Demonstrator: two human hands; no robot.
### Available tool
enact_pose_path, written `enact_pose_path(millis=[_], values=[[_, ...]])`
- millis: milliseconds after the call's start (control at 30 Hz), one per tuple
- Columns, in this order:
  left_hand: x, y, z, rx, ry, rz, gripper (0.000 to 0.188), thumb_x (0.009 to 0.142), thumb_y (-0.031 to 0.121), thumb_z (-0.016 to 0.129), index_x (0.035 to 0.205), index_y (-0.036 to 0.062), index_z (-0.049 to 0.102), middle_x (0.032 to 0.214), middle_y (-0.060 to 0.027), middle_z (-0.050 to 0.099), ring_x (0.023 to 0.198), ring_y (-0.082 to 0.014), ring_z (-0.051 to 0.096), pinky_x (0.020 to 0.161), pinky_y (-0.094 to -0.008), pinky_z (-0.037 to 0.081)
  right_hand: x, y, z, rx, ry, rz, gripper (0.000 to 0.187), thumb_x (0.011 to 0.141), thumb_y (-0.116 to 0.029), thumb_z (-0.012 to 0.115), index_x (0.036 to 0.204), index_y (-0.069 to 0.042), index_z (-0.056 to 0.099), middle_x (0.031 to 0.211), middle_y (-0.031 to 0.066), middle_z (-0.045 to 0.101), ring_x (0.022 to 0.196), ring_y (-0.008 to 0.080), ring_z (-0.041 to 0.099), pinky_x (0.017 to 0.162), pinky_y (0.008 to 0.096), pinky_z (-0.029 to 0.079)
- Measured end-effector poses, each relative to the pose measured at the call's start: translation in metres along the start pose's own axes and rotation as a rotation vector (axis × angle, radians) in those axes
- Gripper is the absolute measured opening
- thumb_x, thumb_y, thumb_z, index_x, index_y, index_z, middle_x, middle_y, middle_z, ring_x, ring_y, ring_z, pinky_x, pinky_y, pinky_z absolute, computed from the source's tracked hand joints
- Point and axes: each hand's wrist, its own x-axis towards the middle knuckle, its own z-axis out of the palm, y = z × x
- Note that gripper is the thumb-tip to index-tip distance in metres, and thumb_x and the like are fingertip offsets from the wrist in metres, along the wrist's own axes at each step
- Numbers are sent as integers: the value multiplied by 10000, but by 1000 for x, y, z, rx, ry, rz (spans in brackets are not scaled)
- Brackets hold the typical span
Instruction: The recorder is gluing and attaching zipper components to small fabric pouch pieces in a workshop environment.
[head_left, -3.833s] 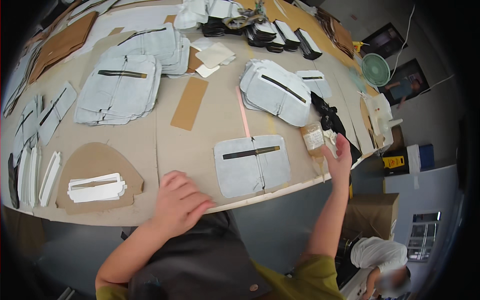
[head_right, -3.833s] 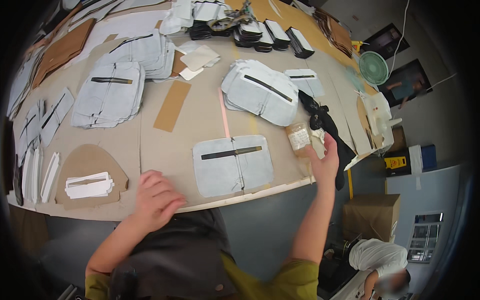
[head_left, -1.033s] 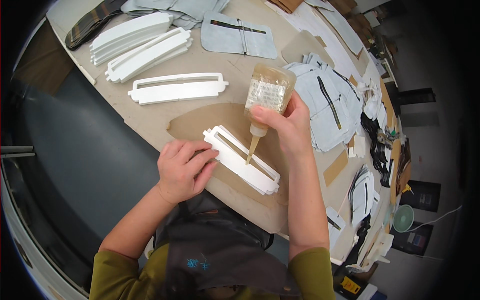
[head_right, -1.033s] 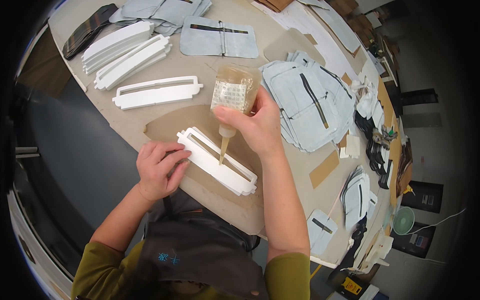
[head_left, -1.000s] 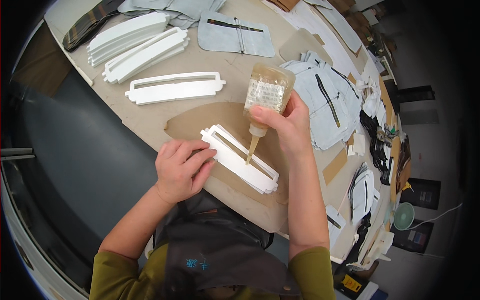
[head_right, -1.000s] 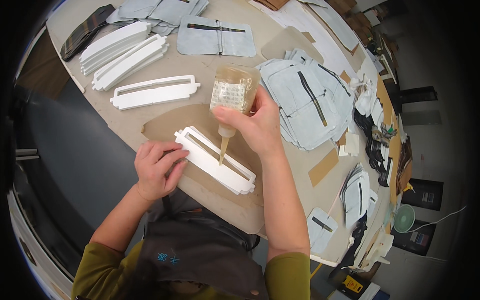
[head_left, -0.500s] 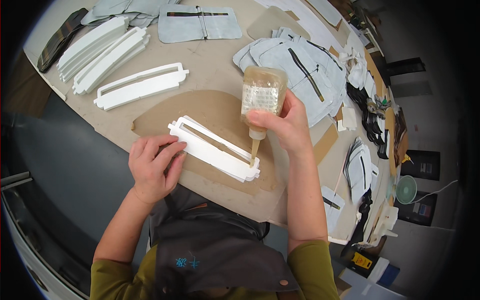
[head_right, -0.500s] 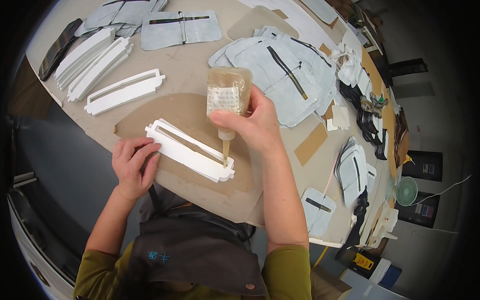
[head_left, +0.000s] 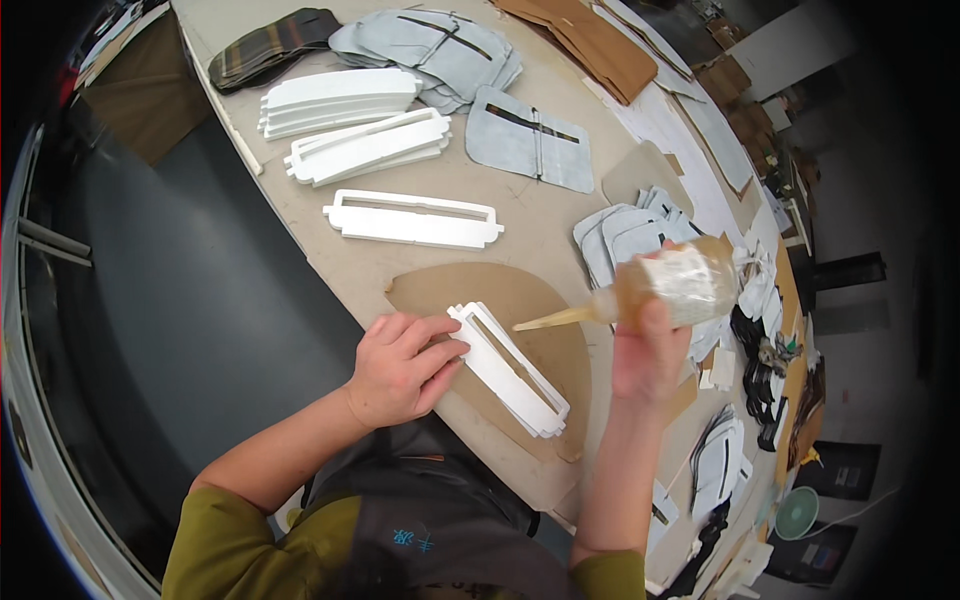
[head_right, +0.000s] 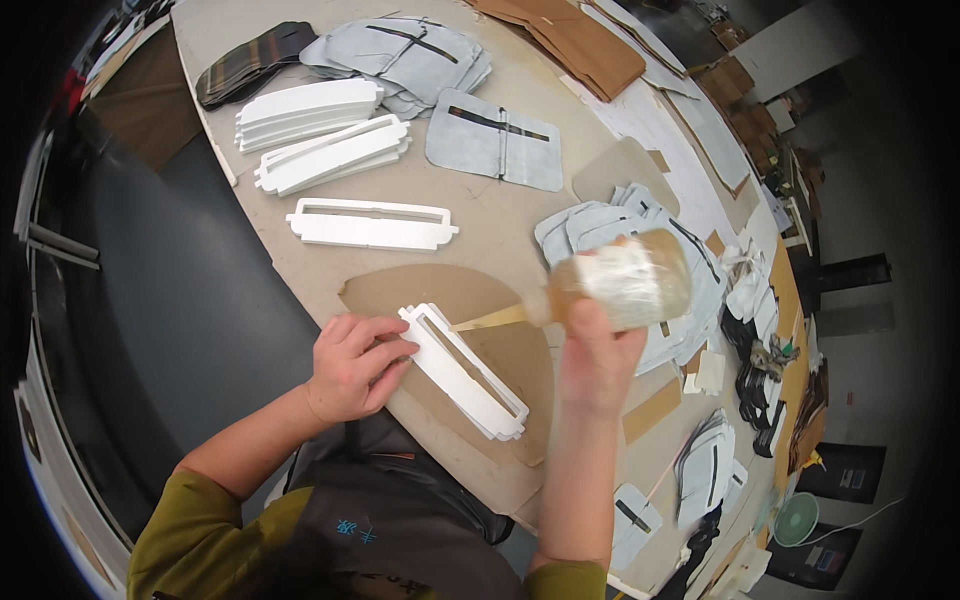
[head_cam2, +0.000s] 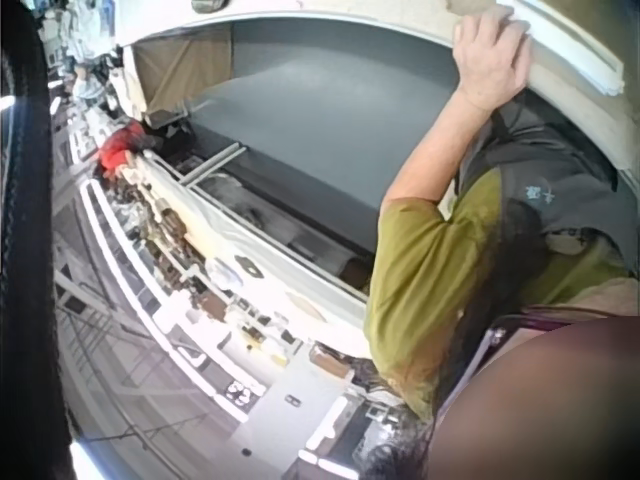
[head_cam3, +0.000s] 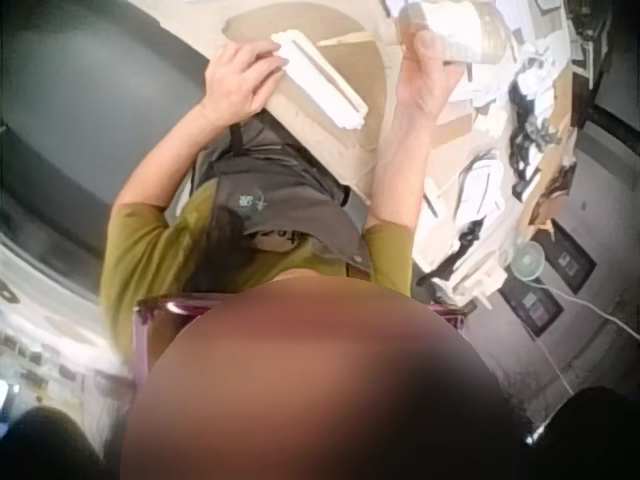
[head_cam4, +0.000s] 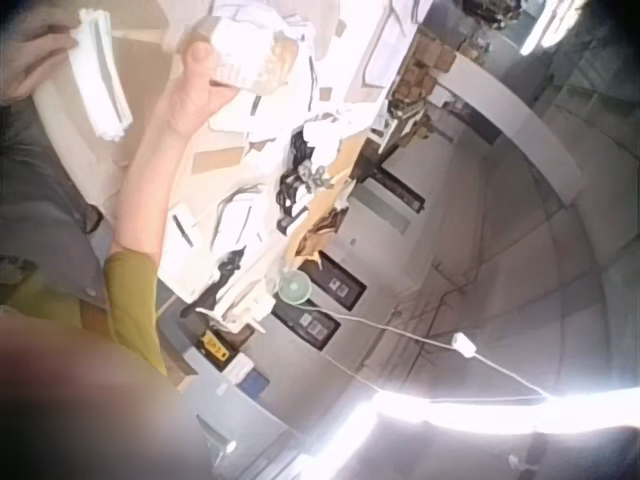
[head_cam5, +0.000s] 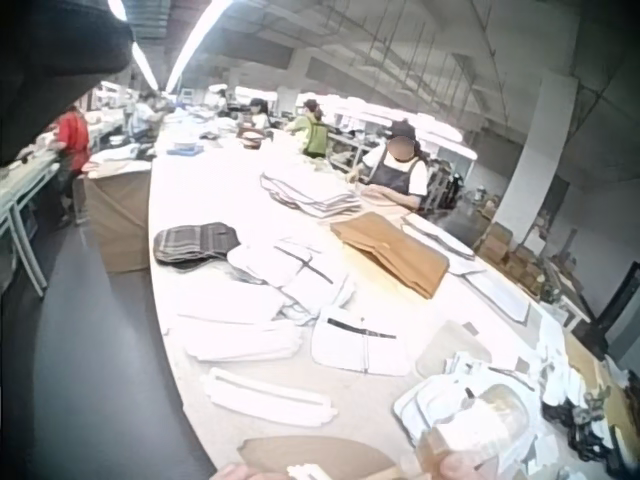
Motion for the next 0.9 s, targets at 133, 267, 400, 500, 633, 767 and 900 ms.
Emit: enact_pose_path(millis=[133, 267, 400, 500, 633, 767, 900], values=[[2, -2, 2, -3, 8, 15, 237, 710, 94, 751, 939, 153, 736, 1034, 32, 692, 825, -191, 602, 735, -332, 440, -4, 17, 34, -243, -79, 38, 469, 755, -25, 868, 1150, 3, 617, 1030, 60, 696, 944, 148, 675, 843, 293, 546], [2, -5, 2, 12, -31, 20, 230, 758, 152, 750, 986, 164, 729, 1059, 40, 668, 891, -184, 602, 748, -319, 456, -5, 35, 46, -355, -143, 31, 472, 756, -28, 875, 1146, 6, 612, 1029, 69, 691, 908, 145, 674, 818, 295, 551], [2, -4, 1, -1, -33, 9, 234, 757, 151, 746, 990, 166, 730, 1056, 39, 668, 894, -187, 604, 747, -319, 459, -1, 34, 45, -433, -143, 4, 467, 763, -36, 876, 1145, 4, 612, 1031, 70, 689, 909, 150, 675, 819, 293, 550], [1, -5, 1, -7, -31, 6, 242, 754, 150, 746, 996, 164, 729, 1060, 36, 668, 898, -188, 606, 747, -319, 460, 4, 32, 45, -380, -89, -13, 457, 765, -38, 874, 1138, 3, 613, 1040, 73, 688, 912, 151, 673, 824, 295, 551], [2, -4, 0, -12, -41, 8, 261, 752, 149, 746, 1012, 162, 727, 1061, 33, 667, 903, -188, 604, 747, -321, 460, 3, 37, 46, -342, -94, 29, 488, 775, -27, 856, 1179, 0, 584, 1071, 78, 677, 930, 152, 670, 829, 300, 554], [2, -4, 0, -16, -54, -2, 283, 749, 144, 744, 1031, 156, 719, 1057, 32, 666, 907, -189, 600, 746, -326, 457, 8, 38, 46, -373, -71, 45, 564, 781, -16, 843, 1249, 6, 528, 1101, 91, 662, 951, 164, 669, 821, 306, 559], [2, -3, 2, -24, -20, -16, 275, 710, 104, 740, 981, 150, 732, 1030, 31, 687, 846, -200, 602, 725, -338, 443, 11, 33, 41, -390, -75, 119, 583, 777, -19, 843, 1258, 12, 515, 1102, 98, 658, 954, 168, 670, 815, 306, 565]])
